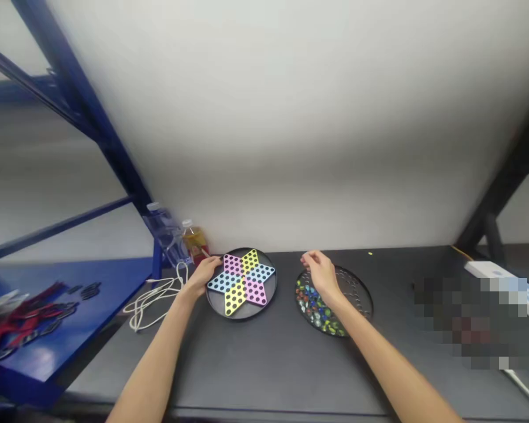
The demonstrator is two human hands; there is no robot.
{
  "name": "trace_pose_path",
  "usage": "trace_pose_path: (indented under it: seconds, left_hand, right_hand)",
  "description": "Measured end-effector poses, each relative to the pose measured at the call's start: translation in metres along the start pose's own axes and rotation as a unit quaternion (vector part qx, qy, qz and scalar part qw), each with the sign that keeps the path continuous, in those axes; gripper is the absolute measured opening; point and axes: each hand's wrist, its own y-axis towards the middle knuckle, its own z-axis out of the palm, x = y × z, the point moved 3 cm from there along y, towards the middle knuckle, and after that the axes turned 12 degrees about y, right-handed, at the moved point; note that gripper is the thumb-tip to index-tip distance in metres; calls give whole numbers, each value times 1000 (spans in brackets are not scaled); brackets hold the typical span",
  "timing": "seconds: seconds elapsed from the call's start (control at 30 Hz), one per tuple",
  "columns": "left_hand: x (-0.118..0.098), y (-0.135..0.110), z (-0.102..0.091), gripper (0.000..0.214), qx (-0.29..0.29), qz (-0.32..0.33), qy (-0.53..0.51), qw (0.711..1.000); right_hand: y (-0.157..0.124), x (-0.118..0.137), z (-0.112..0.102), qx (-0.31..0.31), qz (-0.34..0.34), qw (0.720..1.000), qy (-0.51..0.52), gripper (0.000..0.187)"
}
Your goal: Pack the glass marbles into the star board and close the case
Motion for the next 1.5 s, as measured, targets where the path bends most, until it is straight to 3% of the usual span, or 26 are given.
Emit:
trace_pose_path:
  seconds: [0.1,0.17,0.23,0.3,0.37,0.43,0.47,0.53,0.67,0.73,0.83,0.9,1.03,1.13,1.2,1.33,1.5]
  left_hand:
    - [-36,-9,-18,27,-168,22,10,985]
    - [-73,-29,-22,29,-275,81,44,957]
    - [-112,-57,-11,35,-326,170,107,924]
    - [-144,-88,12,40,-322,293,157,887]
    - [-161,-114,45,46,-284,423,242,826]
    - [-162,-130,79,49,-189,542,337,747]
    - [-157,-133,93,49,-160,571,364,718]
    - [-144,-131,108,49,-151,583,384,700]
    - [-126,-117,114,45,-163,579,347,719]
    - [-126,-111,108,41,-181,555,308,751]
    - [-127,-97,84,35,-269,416,209,843]
    - [-121,-82,63,35,-314,312,113,890]
    - [-87,-42,25,35,-307,173,-104,930]
    - [-45,-14,12,31,-226,39,-208,951]
    - [-22,-4,8,29,-158,-16,-234,959]
    - [1,1,5,30,-59,-48,-202,976]
    - [6,-3,7,41,15,-36,-126,991]
  right_hand:
    - [-9,-1,31,19,40,999,21,23]
    - [-12,-1,49,31,87,991,102,22]
    - [-11,1,63,44,156,961,226,22]
    - [-8,5,73,24,217,920,324,28]
    - [-2,10,78,8,248,888,387,33]
    - [5,14,79,5,245,861,445,33]
    - [7,14,79,2,240,851,468,32]
    - [10,11,76,-15,226,839,495,29]
    - [8,-3,75,-30,205,849,486,16]
    - [5,-8,75,-20,205,859,469,14]
    - [3,-9,64,19,208,876,434,26]
    - [7,-9,43,32,182,901,392,36]
    - [26,-20,-18,-8,104,960,262,37]
    - [38,-34,-55,-6,29,996,88,31]
    - [41,-39,-66,54,-36,997,-31,30]
    - [32,-43,-68,194,-97,963,-158,41]
    - [22,-45,-64,269,-80,946,-165,56]
